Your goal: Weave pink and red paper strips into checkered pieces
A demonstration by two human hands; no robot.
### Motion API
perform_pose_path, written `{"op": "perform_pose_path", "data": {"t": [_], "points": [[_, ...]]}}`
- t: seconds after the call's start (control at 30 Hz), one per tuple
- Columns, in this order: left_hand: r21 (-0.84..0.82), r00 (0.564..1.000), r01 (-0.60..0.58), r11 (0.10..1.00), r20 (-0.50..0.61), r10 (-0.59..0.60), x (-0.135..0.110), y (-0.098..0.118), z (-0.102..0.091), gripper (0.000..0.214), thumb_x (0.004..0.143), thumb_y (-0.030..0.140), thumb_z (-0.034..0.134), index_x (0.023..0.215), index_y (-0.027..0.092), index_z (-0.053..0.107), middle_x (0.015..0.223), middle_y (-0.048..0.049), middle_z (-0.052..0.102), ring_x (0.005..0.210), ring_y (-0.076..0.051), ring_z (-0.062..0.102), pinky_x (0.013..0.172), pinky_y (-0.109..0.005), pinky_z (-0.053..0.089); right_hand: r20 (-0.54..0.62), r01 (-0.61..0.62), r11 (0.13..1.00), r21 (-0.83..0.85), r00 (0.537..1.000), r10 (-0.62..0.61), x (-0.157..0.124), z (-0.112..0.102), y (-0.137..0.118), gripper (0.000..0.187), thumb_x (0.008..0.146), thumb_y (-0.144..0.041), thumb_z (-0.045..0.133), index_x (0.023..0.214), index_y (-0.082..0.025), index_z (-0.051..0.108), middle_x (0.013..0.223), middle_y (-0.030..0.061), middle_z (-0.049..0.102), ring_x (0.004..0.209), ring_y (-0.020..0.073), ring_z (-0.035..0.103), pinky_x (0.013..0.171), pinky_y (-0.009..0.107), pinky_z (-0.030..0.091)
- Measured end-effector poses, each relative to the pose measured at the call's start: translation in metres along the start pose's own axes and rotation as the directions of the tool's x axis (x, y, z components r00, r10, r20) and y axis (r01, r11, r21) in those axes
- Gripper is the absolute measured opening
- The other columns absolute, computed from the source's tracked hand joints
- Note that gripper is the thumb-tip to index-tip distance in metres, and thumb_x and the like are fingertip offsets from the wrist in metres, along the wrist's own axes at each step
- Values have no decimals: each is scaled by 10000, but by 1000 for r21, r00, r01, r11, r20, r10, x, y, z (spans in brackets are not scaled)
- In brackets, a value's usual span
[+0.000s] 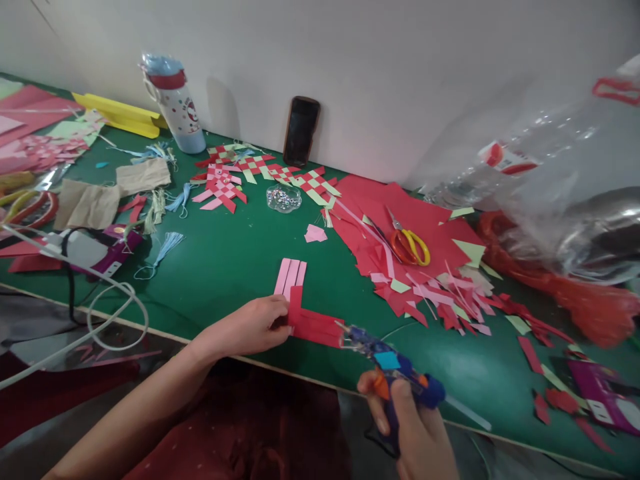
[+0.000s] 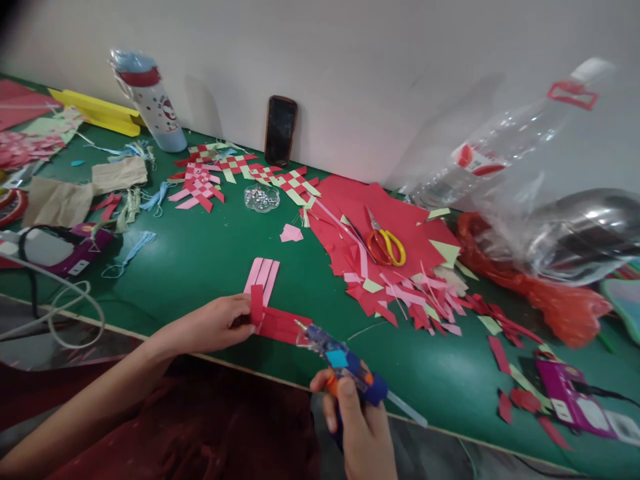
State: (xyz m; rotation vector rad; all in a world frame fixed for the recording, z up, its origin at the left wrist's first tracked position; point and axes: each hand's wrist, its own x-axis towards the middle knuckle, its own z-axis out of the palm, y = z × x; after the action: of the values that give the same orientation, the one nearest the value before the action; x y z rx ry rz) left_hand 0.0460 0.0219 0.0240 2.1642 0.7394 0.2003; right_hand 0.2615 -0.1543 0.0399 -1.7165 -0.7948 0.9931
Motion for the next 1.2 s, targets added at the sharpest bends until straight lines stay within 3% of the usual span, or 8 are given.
{"op": "perform_pose_path", "data": {"t": [0.1,0.23,0.4,0.53,0.67,0.9,1.07,1.2], "points": [[-28,1000,16,999,-6,-16,-1,3,0,78,821,167,498,777,175,562,831,-15,583,739,-132,555,698,-244,427,-60,-150,951,269,983,172,-3,-15,10,509,867,-649,484,772,-178,654,422,-41,392,415,106,354,433,244,362],[-88,999,42,995,-1,-42,-2,6,0,65,802,190,541,855,188,578,837,2,583,702,-115,552,668,-221,435,66,-286,821,494,954,293,2,-37,18,554,796,-731,509,733,-195,636,429,-45,325,454,116,333,386,217,302],[-34,999,45,998,-12,-45,-3,9,2,99,830,179,509,896,190,583,867,-8,595,720,-118,565,686,-223,436,-30,-105,738,666,986,167,26,-42,-3,371,763,-581,683,912,-243,660,699,-35,538,450,41,251,489,223,415],[31,999,20,999,-32,-19,-5,12,3,102,866,177,476,886,192,575,865,-11,594,750,-131,570,708,-239,430,24,-98,738,667,994,110,43,-34,-16,370,766,-578,677,879,-226,660,809,0,574,494,53,336,467,217,376],[47,998,-22,999,-63,25,-7,15,5,133,874,144,458,889,189,582,885,-18,595,780,-134,576,734,-244,434,64,-108,764,636,994,87,48,-25,-12,343,787,-540,666,936,-231,662,848,24,587,552,90,405,479,245,377],[-106,975,-37,994,-220,13,-14,17,10,160,916,180,452,930,192,611,921,-32,628,843,-134,593,775,-241,451,145,-165,767,620,985,94,43,-15,-3,377,781,-568,661,854,-198,645,729,9,541,497,72,340,441,220,312],[-177,935,-1,984,-348,-62,-8,39,10,142,914,269,533,1009,196,608,922,-32,632,806,-137,586,733,-240,455,306,-242,776,583,950,66,31,-9,0,506,813,-676,547,704,-182,557,572,-40,407,436,48,231,410,204,231],[-154,938,-80,985,-347,22,4,64,8,220,896,342,593,1059,196,619,994,-54,642,874,-169,590,789,-274,461,352,-280,758,590,933,71,19,-2,0,503,854,-662,501,720,-180,547,527,-56,362,431,50,241,424,202,226]]}}
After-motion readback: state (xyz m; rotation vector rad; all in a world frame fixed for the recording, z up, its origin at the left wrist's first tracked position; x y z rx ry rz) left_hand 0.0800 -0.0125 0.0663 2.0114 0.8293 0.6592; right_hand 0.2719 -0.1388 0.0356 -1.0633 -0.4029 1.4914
